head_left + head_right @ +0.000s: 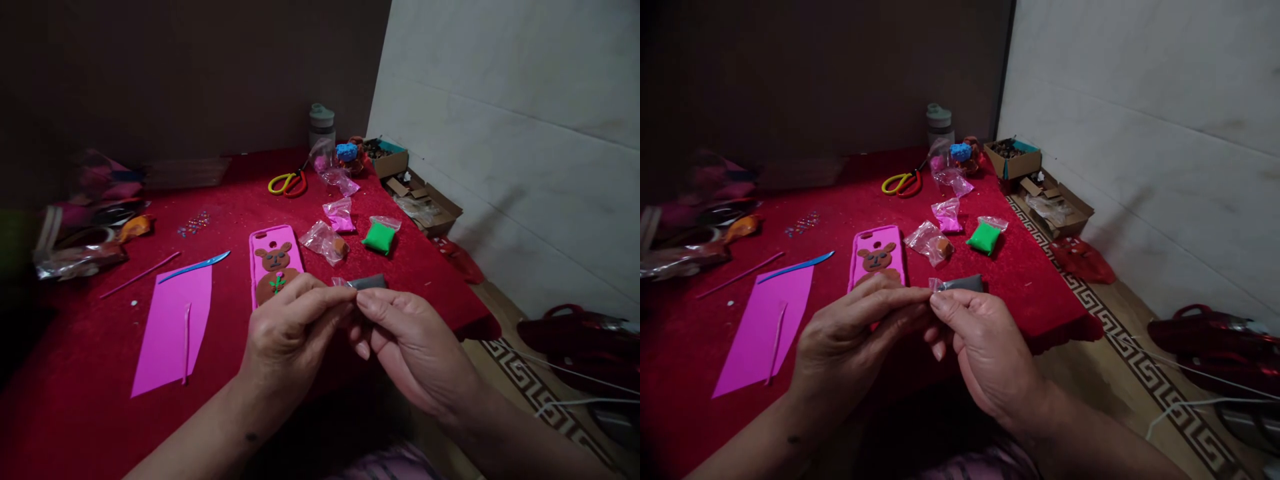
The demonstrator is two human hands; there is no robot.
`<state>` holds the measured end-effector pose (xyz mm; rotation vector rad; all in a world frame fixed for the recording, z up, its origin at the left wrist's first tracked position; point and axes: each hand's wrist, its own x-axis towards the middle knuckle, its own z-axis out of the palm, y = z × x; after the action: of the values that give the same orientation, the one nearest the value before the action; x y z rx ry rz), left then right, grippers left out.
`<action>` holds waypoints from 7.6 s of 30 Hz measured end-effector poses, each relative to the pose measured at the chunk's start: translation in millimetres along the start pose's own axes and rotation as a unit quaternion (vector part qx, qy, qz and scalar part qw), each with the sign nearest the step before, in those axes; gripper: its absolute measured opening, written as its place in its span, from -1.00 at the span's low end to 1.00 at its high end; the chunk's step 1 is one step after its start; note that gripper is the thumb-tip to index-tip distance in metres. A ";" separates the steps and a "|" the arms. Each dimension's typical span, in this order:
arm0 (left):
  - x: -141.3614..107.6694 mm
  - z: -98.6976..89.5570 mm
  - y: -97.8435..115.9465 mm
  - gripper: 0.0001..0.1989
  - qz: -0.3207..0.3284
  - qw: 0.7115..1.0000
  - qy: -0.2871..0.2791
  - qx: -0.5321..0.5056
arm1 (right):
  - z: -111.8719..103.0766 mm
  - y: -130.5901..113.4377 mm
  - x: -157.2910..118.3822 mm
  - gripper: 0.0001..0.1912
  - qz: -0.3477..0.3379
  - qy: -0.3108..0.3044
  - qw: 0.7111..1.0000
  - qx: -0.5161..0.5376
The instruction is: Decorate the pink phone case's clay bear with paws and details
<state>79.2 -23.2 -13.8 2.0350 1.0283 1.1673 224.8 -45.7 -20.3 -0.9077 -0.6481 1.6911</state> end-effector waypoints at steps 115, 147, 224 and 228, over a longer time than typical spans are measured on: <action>-77.5 -32.9 5.2 -0.71 -0.396 0.828 0.151 -0.367 | 11.4 38.9 -11.4 -0.87 -0.011 -0.052 0.967 -0.249; -74.3 -30.8 -2.5 -0.88 -0.409 0.780 0.145 -0.450 | 4.8 45.7 -10.6 -0.83 -0.106 -0.091 0.935 -0.325; -99.8 -58.4 -4.5 -0.79 -0.209 0.960 0.175 0.066 | 34.9 23.4 28.6 -0.91 -0.313 -0.084 0.760 -0.564; -102.1 -65.2 -11.1 -0.81 -0.218 0.964 0.150 0.026 | 34.6 27.0 41.4 -0.90 -0.412 -0.135 0.624 -0.650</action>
<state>-15.1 -96.0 -38.0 1.5769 1.5723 1.2329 175.3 -13.4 -32.5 -0.9740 -2.2355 0.2580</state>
